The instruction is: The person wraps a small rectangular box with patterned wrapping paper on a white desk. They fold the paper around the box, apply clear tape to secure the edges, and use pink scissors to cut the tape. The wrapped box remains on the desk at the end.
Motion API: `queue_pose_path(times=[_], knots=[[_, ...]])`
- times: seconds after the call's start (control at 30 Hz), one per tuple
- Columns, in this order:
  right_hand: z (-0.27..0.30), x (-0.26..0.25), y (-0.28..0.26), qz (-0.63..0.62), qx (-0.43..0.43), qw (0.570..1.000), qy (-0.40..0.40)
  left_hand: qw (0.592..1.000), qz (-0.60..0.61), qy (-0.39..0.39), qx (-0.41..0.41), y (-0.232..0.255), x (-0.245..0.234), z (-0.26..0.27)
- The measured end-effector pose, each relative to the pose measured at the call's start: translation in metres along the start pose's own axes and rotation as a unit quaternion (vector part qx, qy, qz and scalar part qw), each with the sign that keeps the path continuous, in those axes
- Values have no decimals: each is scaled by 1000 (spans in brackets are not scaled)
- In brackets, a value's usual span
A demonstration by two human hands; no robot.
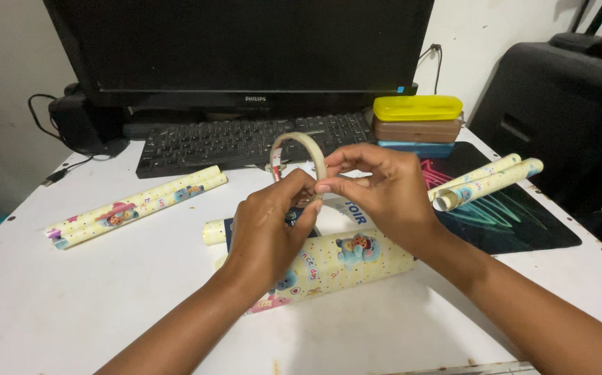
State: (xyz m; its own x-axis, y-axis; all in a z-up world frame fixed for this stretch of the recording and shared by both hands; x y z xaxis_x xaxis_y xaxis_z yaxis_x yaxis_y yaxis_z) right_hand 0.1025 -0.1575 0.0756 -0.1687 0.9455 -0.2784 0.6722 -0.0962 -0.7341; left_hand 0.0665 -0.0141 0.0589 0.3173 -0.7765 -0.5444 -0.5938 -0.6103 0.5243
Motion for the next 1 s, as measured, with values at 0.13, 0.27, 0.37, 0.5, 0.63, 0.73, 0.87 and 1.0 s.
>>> queue_pose_path(times=[0.13, 0.27, 0.37, 0.5, 0.63, 0.73, 0.87, 1.0], knots=[[1, 0, 3, -6, 24, 1000, 0, 1000, -26, 6, 4, 1, -2, 1], [1, 0, 4, 57, 37, 998, -12, 999, -49, -13, -6, 0, 1, 1], [1, 0, 10, 60, 63, 996, -8, 998, -52, -14, -12, -1, 1, 1], [0, 0, 8, 22, 43, 999, 2, 998, -57, -15, -12, -2, 2, 0], [-1, 2, 7, 48, 25, 999, 1, 998, -61, -13, -15, -4, 3, 0], [1, 0, 10, 45, 43, 998, 10, 998, -58, -17, -20, -5, 4, 0], [2, 0, 12, 45, 53, 997, 13, 997, -67, -25, -32, -6, 4, 1], [1, -1, 13, 1, 52, 999, -2, 998, -59, -11, -17, -2, 2, 0]])
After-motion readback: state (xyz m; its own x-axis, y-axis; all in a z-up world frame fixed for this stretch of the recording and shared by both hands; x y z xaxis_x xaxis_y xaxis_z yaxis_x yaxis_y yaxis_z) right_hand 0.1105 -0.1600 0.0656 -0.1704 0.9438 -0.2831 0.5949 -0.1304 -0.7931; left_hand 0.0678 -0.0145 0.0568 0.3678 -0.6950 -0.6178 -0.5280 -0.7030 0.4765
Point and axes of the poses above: each hand's wrist, its own z-axis away from the middle knuckle, its own x-axis out of the palm, y = z × x, the point moved 9 cm from there along -z, towards the middle knuckle, and after that the axes turned 8 degrees about -z, right-handed, at the moved point
